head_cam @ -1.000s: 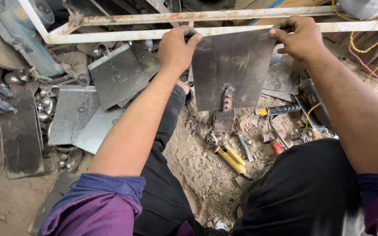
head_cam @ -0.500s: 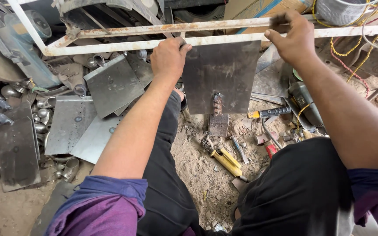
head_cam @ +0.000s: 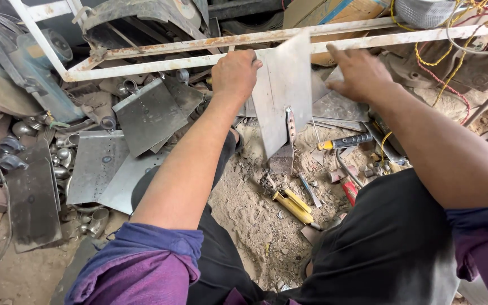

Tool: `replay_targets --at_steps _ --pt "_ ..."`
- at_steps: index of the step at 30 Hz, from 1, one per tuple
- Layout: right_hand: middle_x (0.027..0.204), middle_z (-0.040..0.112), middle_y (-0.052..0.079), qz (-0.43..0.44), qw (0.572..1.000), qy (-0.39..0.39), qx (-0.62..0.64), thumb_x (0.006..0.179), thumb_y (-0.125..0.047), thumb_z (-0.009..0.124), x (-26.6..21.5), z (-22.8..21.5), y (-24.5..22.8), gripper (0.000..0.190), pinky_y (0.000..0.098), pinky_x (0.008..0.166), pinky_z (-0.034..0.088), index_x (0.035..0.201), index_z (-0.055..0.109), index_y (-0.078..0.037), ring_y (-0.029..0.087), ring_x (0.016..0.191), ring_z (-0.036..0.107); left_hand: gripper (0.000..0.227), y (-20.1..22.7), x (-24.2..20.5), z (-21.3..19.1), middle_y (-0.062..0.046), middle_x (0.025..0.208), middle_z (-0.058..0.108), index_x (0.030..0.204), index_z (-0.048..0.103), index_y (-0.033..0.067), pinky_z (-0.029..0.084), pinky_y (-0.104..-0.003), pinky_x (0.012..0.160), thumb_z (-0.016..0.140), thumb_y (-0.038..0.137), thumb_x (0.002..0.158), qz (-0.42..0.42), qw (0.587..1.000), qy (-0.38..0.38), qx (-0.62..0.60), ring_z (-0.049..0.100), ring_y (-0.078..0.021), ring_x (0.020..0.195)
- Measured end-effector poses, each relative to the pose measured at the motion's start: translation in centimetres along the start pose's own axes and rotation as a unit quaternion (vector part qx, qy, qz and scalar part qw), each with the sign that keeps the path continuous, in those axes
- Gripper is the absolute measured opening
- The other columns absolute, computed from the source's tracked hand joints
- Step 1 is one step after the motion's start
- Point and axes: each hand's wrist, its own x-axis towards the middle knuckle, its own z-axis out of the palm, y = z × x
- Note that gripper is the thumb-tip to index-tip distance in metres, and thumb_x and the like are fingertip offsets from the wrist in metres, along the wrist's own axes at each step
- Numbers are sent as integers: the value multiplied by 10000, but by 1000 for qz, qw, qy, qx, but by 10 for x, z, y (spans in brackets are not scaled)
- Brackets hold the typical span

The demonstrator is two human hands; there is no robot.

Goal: The person holds a metal sheet while a partner welds a metal tube fitting onto it. The partner then chips the weld with a hand tool, measures the component with a measuring tape, and handles the metal assembly by hand.

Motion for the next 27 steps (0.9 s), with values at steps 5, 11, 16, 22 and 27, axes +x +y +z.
replay_targets --at_steps 5,11,16,22,27 --pt "1127 742 200 11 964 -260 55 881 -349 739 -10 52 -38 1145 482 982 577 1654 -74 -117 373 1057 719 251 10 -3 -6 -164 908 747 967 761 119 559 -506 771 707 360 926 17 1000 -14 -12 720 -379 892" --pt "1177 699 300 -39 943 -277 180 884 -408 731 -32 91 -129 1317 426 1032 533 1508 -327 64 432 1094 677 276 20 1 -2 -180 945 738 970 744 66 561 -503 770 715 333 908 18 999 -20 31 716 -375 917" --pt "1109 688 333 -1 943 -247 222 894 -399 684 -27 93 -136 1273 424 982 559 1483 -332 93 449 1023 697 262 12 3 -10 -170 966 741 978 750 78 561 -484 792 700 332 933 20 998 -46 23 723 -350 933" --pt "1047 704 340 7 947 -260 190 889 -390 698 -31 79 -143 1276 446 963 575 1535 -305 64 458 986 708 265 -1 6 -12 -184 966 741 991 757 73 559 -496 798 698 328 950 45 994 -73 62 714 -370 951" --pt "1140 713 265 48 956 -265 114 911 -452 696 2 66 -104 1099 478 1009 553 1633 -47 -87 404 1067 698 270 -20 12 -18 -189 938 736 962 767 82 554 -505 773 711 343 917 69 994 -68 55 710 -385 906"
